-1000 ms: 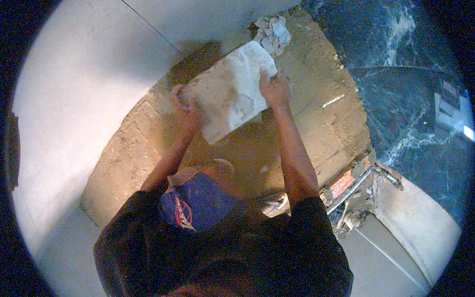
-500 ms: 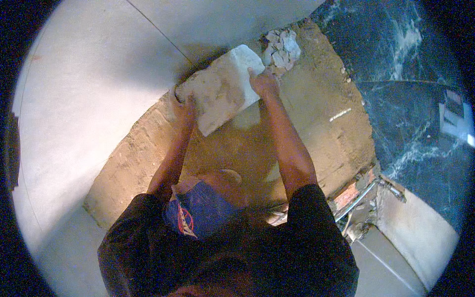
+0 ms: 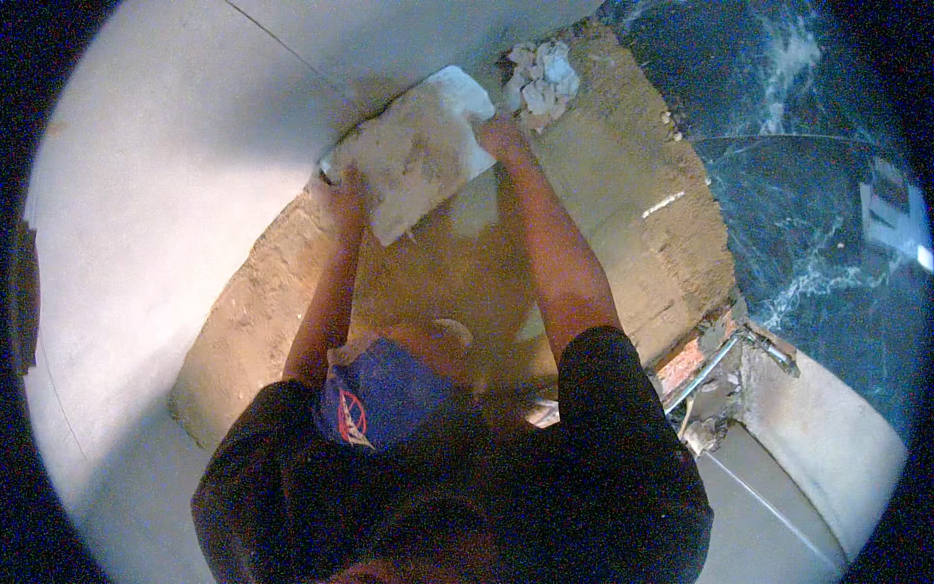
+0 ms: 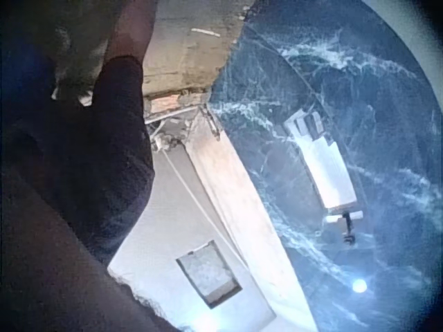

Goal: The person uses a trowel to spread and level sand on the floor before placing a stone tile and patting it into place by hand.

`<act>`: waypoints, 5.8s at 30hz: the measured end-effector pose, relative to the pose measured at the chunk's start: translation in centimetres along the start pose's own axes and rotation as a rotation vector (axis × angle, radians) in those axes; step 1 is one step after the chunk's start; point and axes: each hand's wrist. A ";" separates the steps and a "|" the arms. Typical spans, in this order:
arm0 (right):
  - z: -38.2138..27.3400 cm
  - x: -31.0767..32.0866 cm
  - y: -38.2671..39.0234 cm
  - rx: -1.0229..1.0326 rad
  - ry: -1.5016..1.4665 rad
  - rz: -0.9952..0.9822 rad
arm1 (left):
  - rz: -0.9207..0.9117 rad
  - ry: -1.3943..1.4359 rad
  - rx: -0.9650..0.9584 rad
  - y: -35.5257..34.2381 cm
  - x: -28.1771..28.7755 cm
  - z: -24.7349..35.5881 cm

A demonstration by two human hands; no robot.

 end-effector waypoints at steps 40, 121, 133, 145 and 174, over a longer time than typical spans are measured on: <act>21.0 13.9 3.0 -0.278 0.201 0.315 | -0.823 0.394 0.205 17.7 -11.9 13.5; 39.8 14.9 26.3 -0.561 -0.426 0.796 | -1.384 -0.088 -0.812 31.4 -30.8 24.6; 36.2 18.6 27.4 -0.742 -0.314 1.093 | -1.474 0.030 -0.812 36.6 -24.7 34.8; 44.5 19.9 23.2 -0.961 -0.183 0.909 | -1.423 0.003 -0.724 42.4 -38.1 26.8; 47.4 20.5 32.1 -0.824 -0.200 1.055 | -1.716 0.332 -0.610 51.1 -35.8 26.6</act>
Point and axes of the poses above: each hand's wrist, its own y-axis away from the middle knuckle, its own x-axis out of the back of the hand, z = x × y, and after that the axes turned 5 degrees about z, right-handed
